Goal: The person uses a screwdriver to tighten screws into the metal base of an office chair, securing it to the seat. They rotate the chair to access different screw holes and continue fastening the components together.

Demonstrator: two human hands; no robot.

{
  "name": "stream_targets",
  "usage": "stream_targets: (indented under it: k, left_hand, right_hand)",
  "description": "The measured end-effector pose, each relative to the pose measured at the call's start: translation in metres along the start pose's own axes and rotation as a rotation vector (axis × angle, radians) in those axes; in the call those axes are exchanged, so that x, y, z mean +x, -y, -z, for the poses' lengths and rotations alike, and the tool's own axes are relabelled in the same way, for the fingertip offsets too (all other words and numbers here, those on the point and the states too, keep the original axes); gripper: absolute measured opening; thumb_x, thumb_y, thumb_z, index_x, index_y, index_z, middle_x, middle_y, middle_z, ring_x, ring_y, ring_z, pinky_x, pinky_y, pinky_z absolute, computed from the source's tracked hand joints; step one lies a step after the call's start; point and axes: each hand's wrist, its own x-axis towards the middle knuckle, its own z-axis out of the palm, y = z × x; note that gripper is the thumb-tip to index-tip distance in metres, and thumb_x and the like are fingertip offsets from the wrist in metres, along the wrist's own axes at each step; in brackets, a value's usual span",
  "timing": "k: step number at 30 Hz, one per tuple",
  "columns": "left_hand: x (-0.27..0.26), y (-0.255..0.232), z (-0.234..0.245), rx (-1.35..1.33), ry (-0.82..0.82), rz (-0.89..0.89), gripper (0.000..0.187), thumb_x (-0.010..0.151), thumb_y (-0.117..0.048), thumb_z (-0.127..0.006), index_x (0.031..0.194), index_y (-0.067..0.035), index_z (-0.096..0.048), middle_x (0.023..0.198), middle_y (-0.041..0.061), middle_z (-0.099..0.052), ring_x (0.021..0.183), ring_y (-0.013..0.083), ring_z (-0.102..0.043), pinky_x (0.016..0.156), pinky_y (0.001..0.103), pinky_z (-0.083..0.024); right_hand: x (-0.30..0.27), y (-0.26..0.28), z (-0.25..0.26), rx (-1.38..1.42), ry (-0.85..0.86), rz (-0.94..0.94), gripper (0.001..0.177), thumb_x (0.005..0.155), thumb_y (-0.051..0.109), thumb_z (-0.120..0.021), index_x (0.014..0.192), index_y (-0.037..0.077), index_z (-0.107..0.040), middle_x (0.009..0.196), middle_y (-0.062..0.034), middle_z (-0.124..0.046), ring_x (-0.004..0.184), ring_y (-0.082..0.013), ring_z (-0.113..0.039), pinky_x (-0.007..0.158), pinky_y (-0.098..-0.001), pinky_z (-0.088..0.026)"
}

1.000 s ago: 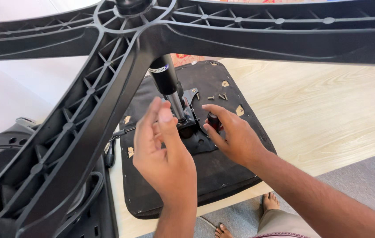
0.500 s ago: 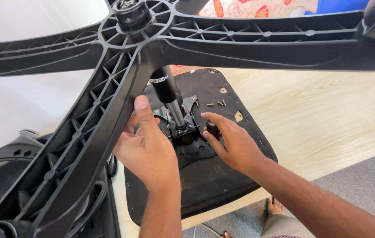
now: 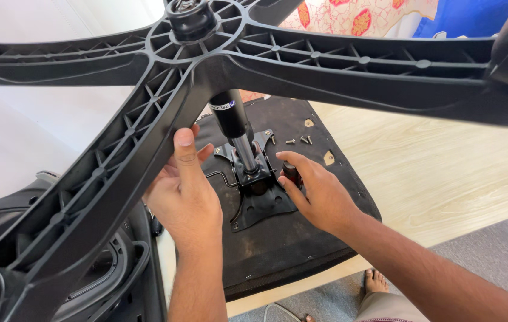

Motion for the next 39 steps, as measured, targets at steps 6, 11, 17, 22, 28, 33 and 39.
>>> stream_targets:
  k: [6,11,17,22,28,33,39]
  left_hand:
    - [0.0,0.004,0.002,0.023,-0.044,0.094,0.046,0.097,-0.04,-0.071,0.116,0.002,-0.066,0.119,0.011,-0.066,0.105,0.0152,-0.071,0.082,0.034,-0.065]
    - [-0.009,0.022,0.001,-0.037,0.03,-0.05,0.045,0.1,-0.025,-0.074,0.131,-0.003,-0.052,0.119,0.013,-0.065,0.104,0.0113,-0.065,0.08,0.025,-0.058]
    - [-0.083,0.066,0.0,0.402,0.16,0.265,0.022,0.09,-0.017,-0.075,0.108,-0.007,-0.068,0.107,0.005,-0.07,0.079,0.0154,-0.067,0.06,0.028,-0.053]
    - [-0.132,0.11,0.018,0.769,0.61,0.064,0.037,0.085,-0.028,-0.077,0.117,-0.01,-0.07,0.131,0.012,-0.064,0.125,0.0346,-0.057,0.102,0.051,-0.043]
    - [-0.161,0.145,0.009,0.864,0.858,-0.022,0.073,0.082,-0.05,-0.077,0.141,-0.011,-0.059,0.155,0.025,-0.039,0.148,0.0434,-0.027,0.115,0.069,-0.013]
    - [-0.173,0.151,0.003,0.964,0.853,-0.149,0.078,0.086,-0.063,-0.066,0.146,-0.014,-0.055,0.16,0.026,-0.029,0.149,0.046,-0.022,0.114,0.069,-0.012]
    - [-0.173,0.155,0.001,1.016,0.88,-0.105,0.085,0.085,-0.068,-0.062,0.15,-0.014,-0.049,0.164,0.021,-0.027,0.15,0.0433,-0.02,0.116,0.066,-0.013]
  right_hand:
    - [0.004,-0.005,0.002,0.004,0.044,-0.026,0.043,0.099,0.024,-0.062,0.139,0.014,-0.051,0.105,-0.0091,-0.072,0.095,-0.0235,-0.071,0.085,-0.0394,-0.056]
    - [-0.002,-0.013,0.004,0.105,-0.041,0.149,0.045,0.098,0.014,-0.059,0.142,0.009,-0.049,0.114,-0.0122,-0.071,0.101,-0.025,-0.071,0.089,-0.0399,-0.055]
    - [-0.007,-0.023,-0.002,0.171,-0.142,0.079,0.055,0.093,0.009,-0.063,0.145,0.009,-0.045,0.125,-0.0097,-0.071,0.099,-0.0246,-0.073,0.076,-0.0351,-0.058]
    - [-0.008,-0.035,0.001,-0.028,-0.231,0.124,0.056,0.094,0.016,-0.074,0.143,0.01,-0.048,0.122,-0.0063,-0.073,0.088,-0.0243,-0.073,0.076,-0.0355,-0.057]
    - [-0.015,-0.043,0.01,0.08,-0.151,0.181,0.047,0.097,0.003,-0.058,0.143,0.008,-0.052,0.122,-0.0116,-0.07,0.095,-0.0248,-0.074,0.085,-0.037,-0.058]
    - [-0.017,-0.043,0.008,0.046,-0.176,0.221,0.048,0.099,0.004,-0.062,0.144,0.005,-0.048,0.131,-0.0156,-0.068,0.102,-0.0267,-0.073,0.084,-0.0361,-0.058]
    - [-0.019,-0.045,0.007,-0.064,-0.22,0.273,0.051,0.098,0.005,-0.068,0.145,0.007,-0.048,0.121,-0.0162,-0.067,0.102,-0.0284,-0.07,0.088,-0.0379,-0.056]
